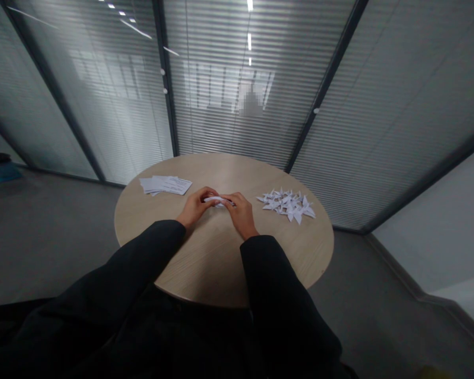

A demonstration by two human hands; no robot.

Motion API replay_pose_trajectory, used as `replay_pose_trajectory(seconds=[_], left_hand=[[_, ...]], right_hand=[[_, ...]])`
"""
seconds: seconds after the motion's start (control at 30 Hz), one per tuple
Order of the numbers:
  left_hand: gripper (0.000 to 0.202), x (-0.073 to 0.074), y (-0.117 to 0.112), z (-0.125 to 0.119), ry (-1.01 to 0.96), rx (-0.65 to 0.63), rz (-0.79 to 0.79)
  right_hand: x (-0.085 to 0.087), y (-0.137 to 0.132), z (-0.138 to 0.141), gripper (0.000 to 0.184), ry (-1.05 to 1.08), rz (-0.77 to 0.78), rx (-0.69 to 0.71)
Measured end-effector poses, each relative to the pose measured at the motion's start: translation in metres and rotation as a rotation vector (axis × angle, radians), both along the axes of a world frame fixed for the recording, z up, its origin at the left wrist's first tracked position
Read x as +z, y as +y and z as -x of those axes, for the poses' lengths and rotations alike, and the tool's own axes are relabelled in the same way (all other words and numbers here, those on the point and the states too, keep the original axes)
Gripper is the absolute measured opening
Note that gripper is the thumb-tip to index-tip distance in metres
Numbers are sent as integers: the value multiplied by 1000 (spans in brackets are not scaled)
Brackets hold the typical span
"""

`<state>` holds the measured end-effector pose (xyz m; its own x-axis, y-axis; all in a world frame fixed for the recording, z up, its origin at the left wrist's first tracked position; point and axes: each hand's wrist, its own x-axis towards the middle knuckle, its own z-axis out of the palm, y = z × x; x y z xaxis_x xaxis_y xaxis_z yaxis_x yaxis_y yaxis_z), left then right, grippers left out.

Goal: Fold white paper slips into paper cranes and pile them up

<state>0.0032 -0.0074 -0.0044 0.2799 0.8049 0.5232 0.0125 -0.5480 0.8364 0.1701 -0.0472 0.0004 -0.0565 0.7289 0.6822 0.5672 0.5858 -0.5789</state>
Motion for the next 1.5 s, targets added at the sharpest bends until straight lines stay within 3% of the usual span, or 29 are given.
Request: replay_pose_trajectory(seconds=[0.43,1.1,1.27,1.5], left_hand=[[14,5,-3,1,194,246,-133],[16,8,-5,3,385,337,-374],[20,8,-7,3,434,385,-354],[19,12,-9,4,445,356,-280]], right_hand=[[1,0,1,23,-54,-119,-50],[3,0,2,26,-141,-150,-88],[4,0,3,26,-144,-171,-95],[4,1,2,26,-164,-156,-105]])
